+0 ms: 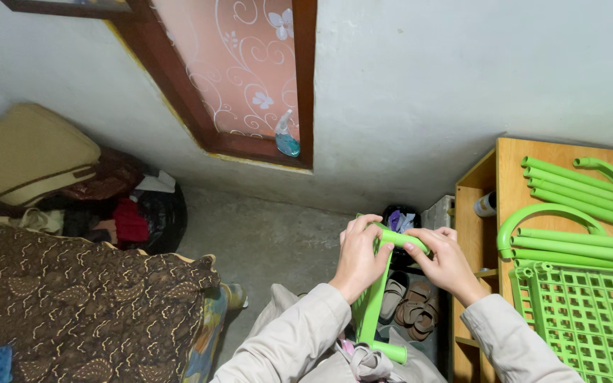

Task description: The person assembles a green plastic storage shelf by hand, fitting mesh shelf panels onto plastic support poles and pressing the joints together. They attach a panel to a vertical pole, add cross bars, and continue joining frame pieces while other panels and poles rest on a nearby wooden desk.

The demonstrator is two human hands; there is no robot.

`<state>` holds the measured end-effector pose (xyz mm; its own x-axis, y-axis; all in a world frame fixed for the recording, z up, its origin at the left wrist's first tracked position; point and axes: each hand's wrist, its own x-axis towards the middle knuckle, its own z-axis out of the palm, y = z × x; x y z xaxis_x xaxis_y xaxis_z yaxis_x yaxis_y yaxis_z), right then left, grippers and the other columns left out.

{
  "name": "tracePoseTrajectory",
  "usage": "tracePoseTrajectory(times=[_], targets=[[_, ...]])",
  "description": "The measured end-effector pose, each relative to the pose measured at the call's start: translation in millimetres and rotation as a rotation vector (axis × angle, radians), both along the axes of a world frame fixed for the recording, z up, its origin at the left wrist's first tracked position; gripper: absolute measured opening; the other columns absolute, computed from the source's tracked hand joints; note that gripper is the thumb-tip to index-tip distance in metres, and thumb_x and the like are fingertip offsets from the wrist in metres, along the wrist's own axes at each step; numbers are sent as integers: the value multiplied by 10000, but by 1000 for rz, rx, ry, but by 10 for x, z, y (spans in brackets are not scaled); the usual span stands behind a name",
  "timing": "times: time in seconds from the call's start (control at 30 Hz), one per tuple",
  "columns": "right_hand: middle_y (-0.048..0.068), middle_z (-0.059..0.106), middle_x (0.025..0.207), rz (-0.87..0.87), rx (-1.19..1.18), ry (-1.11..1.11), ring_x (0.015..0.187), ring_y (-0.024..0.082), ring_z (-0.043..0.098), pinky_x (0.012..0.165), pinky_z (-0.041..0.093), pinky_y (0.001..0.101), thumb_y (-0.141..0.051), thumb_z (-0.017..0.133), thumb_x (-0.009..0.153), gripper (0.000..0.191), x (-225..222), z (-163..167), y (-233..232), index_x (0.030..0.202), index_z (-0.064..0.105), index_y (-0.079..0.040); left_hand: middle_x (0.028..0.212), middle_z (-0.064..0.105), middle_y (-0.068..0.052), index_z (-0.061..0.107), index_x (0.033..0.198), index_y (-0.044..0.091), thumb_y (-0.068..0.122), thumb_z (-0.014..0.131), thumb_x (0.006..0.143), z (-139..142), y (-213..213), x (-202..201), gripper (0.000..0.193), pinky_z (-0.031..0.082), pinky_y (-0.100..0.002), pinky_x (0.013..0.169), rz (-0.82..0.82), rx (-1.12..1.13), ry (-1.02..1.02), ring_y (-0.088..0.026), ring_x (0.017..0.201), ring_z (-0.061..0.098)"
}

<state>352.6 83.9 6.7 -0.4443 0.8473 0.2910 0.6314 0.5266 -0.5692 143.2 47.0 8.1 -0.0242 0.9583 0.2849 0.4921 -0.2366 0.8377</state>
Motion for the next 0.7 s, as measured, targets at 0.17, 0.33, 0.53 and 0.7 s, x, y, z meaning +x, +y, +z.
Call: tracePoseTrajectory(times=[0.17, 0.33, 0.53, 0.7], targets=[[63, 694, 708, -143, -349, -145, 722, 237, 538, 890, 426, 337, -406, 654, 935, 304, 55, -156, 117, 1106, 770, -183, 1315, 621, -131, 648, 920, 20, 133, 768, 808, -14, -8, -2, 200, 400, -462, 1020, 3, 1, -11, -344, 1240, 539], [26, 715, 863, -138, -289, -77, 896, 198, 585, 990, 366, 404, -411, 638, 944, 321, -44, -134, 75, 1148, 732, -181, 1305, 613, -151, 670, 927, 20, 145, 785, 795, -43, 20, -48, 216, 386, -472, 1017, 20, 12, 29, -359, 1249, 524], [32, 695, 1054, 3, 249, -180, 1070, 228, 627, 1114, 186, 593, -356, 750, 807, 426, -231, 109, -54, 1163, 637, -151, 1277, 616, -149, 671, 953, 26, 165, 775, 823, -100, 13, -83, 217, 391, -466, 1014, 55, -31, 36, -350, 1244, 529], [-16, 700, 1026, -11, 321, -185, 1002, 188, 653, 1156, 222, 584, -277, 756, 852, 340, -299, 144, -55, 1152, 638, -168, 1280, 620, -144, 664, 967, 32, 167, 764, 842, -130, -3, -96, 209, 395, -463, 1013, 54, -27, 16, -349, 1245, 532]])
